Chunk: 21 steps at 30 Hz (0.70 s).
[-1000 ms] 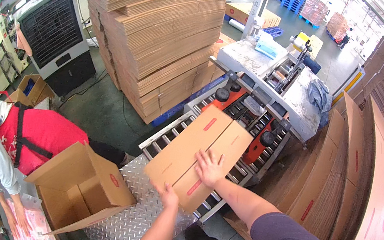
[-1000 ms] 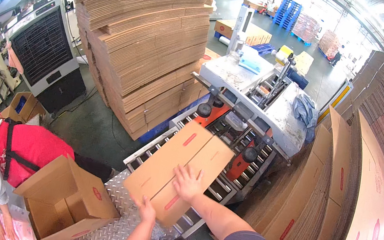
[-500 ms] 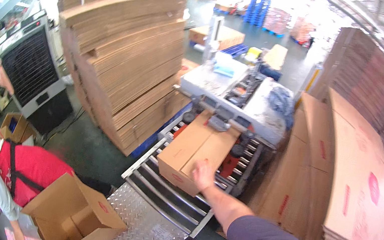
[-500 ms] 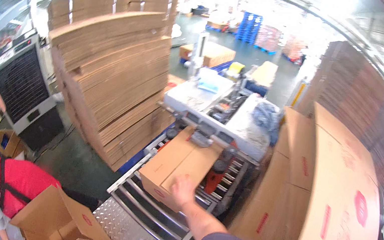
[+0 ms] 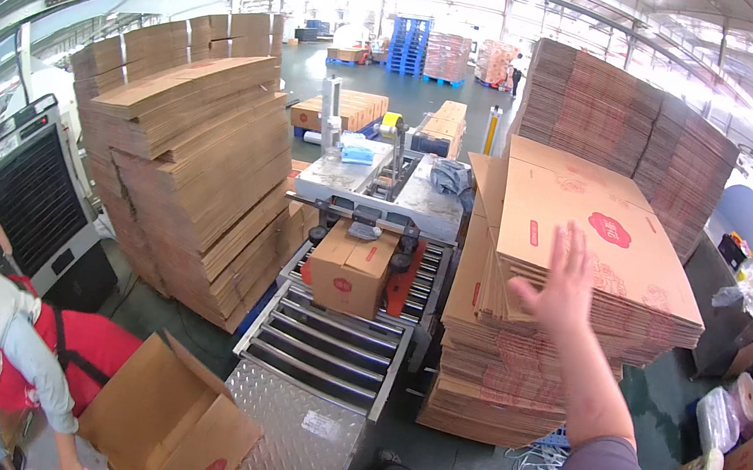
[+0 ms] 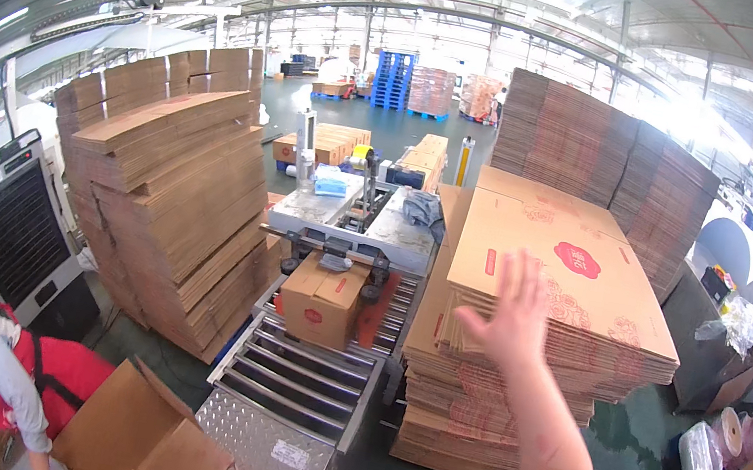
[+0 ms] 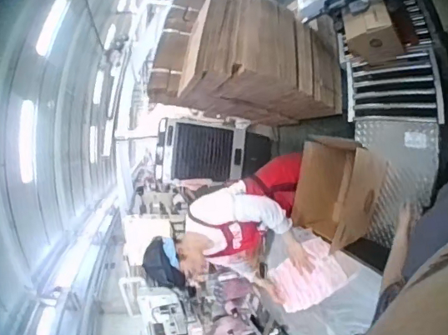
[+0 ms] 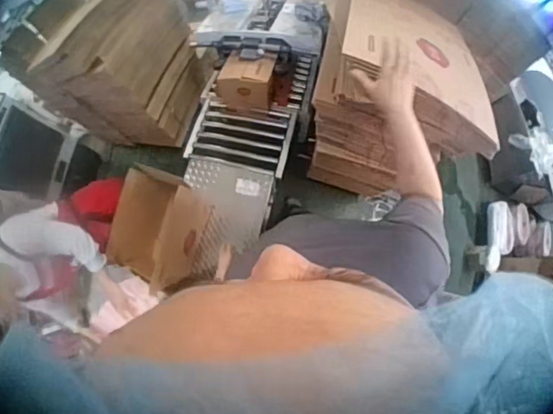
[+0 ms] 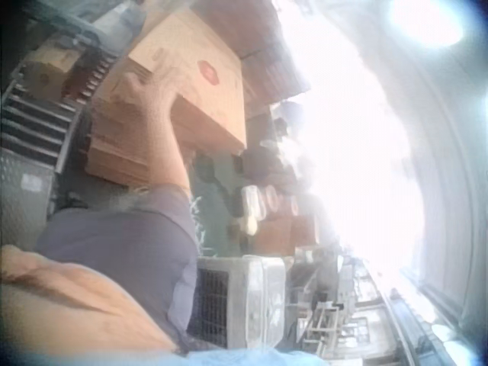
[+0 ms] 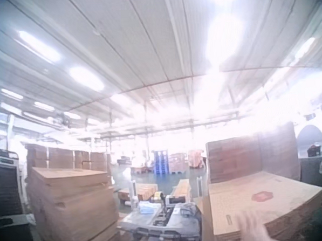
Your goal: The person packs pink packages of products into cardboard boxes on a metal table, folds the box flaps, and places the packed boxes onto a conveyor belt.
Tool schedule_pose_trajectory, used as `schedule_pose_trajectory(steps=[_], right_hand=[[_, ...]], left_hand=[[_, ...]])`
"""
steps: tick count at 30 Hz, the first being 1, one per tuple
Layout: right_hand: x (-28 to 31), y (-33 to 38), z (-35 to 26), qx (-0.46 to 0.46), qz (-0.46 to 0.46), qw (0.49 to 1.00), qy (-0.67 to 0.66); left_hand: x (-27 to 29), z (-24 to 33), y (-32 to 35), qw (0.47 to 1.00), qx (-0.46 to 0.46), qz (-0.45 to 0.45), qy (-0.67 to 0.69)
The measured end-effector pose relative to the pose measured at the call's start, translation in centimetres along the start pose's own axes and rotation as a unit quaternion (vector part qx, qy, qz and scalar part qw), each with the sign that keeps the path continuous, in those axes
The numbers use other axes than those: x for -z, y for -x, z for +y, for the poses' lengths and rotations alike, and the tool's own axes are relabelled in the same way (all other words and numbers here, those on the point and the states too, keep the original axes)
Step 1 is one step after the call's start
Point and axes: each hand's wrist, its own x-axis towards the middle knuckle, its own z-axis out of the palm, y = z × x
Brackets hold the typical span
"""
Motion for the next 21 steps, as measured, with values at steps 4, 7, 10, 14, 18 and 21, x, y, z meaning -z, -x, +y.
schedule_pose_trajectory(steps=[4,7,10,14,18,21], right_hand=[[-3.6,3.9,9.8,0.074,0.171,0.983,0.000],[1.9,4.2,5.8,0.252,0.281,0.925,0.045],[9.7,4.1,-2.2,0.355,0.303,0.882,0.068],[18.6,4.3,-12.1,0.581,0.366,0.723,-0.078],[21.5,2.3,-16.3,0.668,0.310,0.620,-0.272],[15.2,-2.3,-18.4,0.575,0.243,0.609,-0.489]], left_hand=[[0.5,-1.6,1.1,0.994,-0.073,-0.025,0.081],[1.4,-0.5,5.4,0.987,-0.114,-0.017,0.115],[2.1,2.4,11.2,0.980,-0.193,0.022,0.036],[2.1,7.2,18.4,0.933,-0.340,0.095,-0.076],[0.7,10.7,24.2,0.902,-0.343,0.144,-0.218],[4.5,9.4,28.9,0.843,-0.292,0.288,-0.348]])
